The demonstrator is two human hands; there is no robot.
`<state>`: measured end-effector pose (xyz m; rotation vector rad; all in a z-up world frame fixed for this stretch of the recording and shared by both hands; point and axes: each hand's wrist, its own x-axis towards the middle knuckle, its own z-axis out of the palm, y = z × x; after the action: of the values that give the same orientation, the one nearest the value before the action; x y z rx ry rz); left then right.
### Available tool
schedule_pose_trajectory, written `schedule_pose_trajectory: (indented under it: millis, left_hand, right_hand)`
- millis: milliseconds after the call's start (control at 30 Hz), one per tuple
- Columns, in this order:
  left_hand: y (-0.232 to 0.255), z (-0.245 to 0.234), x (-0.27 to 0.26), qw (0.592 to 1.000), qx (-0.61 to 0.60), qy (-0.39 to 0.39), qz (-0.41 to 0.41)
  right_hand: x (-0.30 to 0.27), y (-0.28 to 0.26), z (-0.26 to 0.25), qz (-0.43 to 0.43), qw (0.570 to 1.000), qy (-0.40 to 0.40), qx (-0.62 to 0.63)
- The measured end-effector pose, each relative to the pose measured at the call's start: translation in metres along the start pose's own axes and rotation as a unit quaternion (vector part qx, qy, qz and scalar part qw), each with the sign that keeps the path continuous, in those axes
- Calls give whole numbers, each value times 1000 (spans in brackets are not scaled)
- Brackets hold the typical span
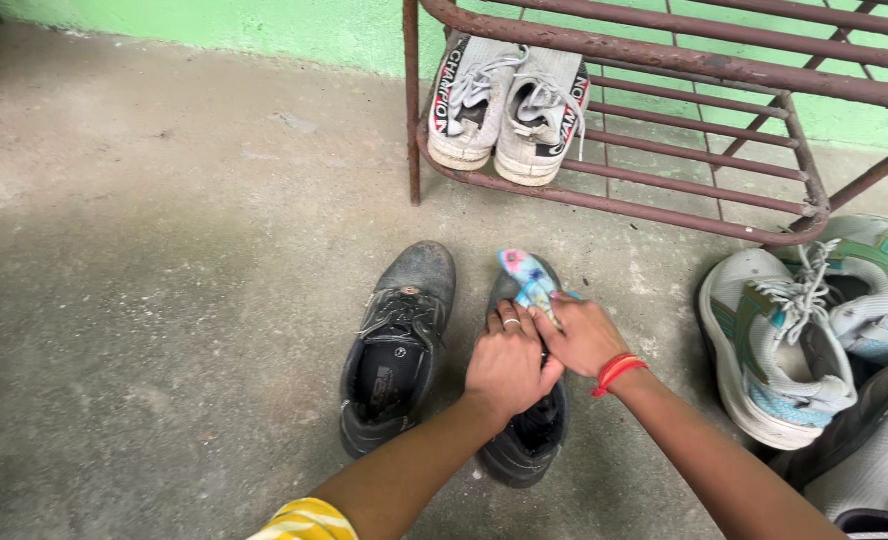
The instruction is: The person wipes the exterior of several pairs of shoes with a cloth. They clean a pair of black shoes and place them on a metal shoe rack, then proceed to wipe a pair of white sneakers with green and blue accents.
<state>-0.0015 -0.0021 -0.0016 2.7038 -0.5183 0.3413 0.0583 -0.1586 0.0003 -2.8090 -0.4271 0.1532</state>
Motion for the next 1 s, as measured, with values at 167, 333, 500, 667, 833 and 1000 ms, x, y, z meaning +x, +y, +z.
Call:
schedule_pose_trajectory:
  millis: [167,333,500,667,833,1000]
  left_hand:
    - [-2,-4,2,999,9,32,16]
    - [-1,0,2,999,-34,12,-25]
    - [1,-6,0,999,-35,4,-27]
    - [-1,-3,2,999,-20,8,-25]
    - [1,0,1,999,-11,19,-28]
    - [2,-4,1,999,-22,-13,-36]
  right_hand:
    - [17,22,7,-252,960,118,27]
    - [38,21,17,-51,998,28,39]
    - [43,17,24,71,994,55,70]
    - [25,52,43,231,970,-5,78]
    - [-23,73,46,227,964,-93,100]
    - [-7,49,-21,305,926,-54,217]
